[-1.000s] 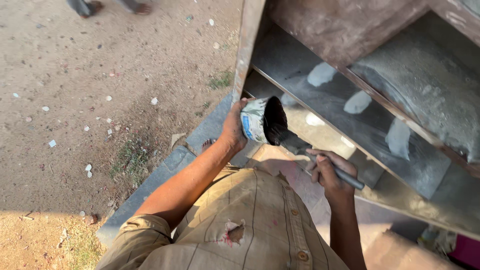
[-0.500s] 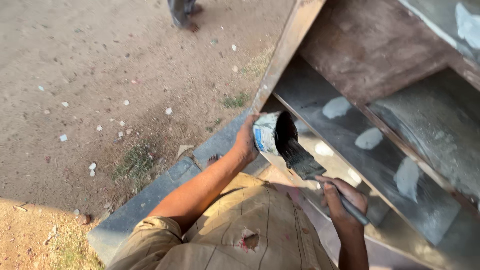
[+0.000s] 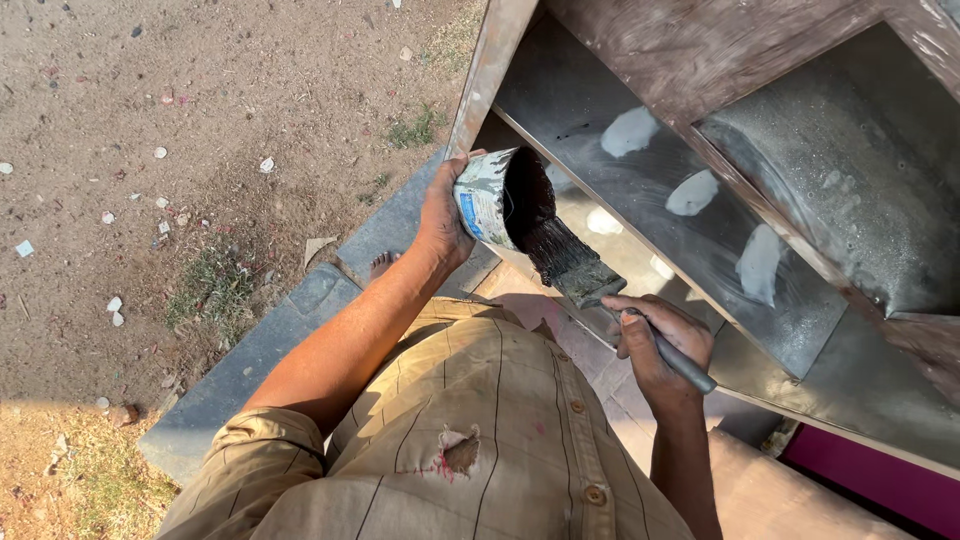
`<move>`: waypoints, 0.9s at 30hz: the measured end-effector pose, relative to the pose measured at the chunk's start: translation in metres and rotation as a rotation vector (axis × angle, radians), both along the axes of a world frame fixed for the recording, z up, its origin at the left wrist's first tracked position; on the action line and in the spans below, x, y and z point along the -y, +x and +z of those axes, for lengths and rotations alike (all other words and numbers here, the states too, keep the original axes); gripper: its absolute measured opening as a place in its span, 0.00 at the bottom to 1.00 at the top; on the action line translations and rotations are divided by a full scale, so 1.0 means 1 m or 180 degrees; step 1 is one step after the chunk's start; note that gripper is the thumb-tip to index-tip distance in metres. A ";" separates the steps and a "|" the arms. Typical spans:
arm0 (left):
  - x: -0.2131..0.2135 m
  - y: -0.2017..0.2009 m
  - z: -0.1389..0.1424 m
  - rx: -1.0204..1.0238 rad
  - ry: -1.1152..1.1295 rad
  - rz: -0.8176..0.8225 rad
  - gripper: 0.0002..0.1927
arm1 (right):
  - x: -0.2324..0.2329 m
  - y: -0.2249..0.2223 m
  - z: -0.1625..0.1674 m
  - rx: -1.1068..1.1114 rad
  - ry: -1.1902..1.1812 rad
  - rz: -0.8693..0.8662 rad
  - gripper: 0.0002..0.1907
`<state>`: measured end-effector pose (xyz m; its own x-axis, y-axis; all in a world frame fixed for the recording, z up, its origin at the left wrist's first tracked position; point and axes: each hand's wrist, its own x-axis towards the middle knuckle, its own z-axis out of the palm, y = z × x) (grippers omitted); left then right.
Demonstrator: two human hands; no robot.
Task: The person holds a can of dark paint and uses a brush to apply paint onto the metal surfaces of a shelving unit, first stirring the paint, then brushing patches onto the shelves and edges while sitting on the ground.
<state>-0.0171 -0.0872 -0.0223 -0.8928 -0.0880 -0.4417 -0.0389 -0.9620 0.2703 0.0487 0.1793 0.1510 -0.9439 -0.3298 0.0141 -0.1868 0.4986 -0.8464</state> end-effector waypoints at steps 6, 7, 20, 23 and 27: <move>0.004 0.000 -0.002 -0.0083 -0.0057 -0.0077 0.20 | -0.011 -0.002 -0.004 -0.0087 -0.0485 -0.0102 0.12; 0.005 0.000 -0.002 -0.0091 -0.0066 -0.0077 0.20 | -0.013 -0.004 -0.005 0.0061 -0.0569 -0.0281 0.13; 0.012 -0.004 -0.006 -0.0095 0.0059 -0.0269 0.21 | -0.023 -0.052 -0.062 0.2069 -0.2916 -0.1387 0.19; 0.018 -0.009 -0.009 -0.0095 0.0079 -0.0286 0.21 | -0.029 -0.057 -0.076 0.2354 -0.2878 -0.1565 0.18; 0.021 -0.015 -0.013 -0.0058 0.0100 -0.0285 0.21 | -0.037 -0.056 -0.081 0.2186 -0.2857 -0.1583 0.18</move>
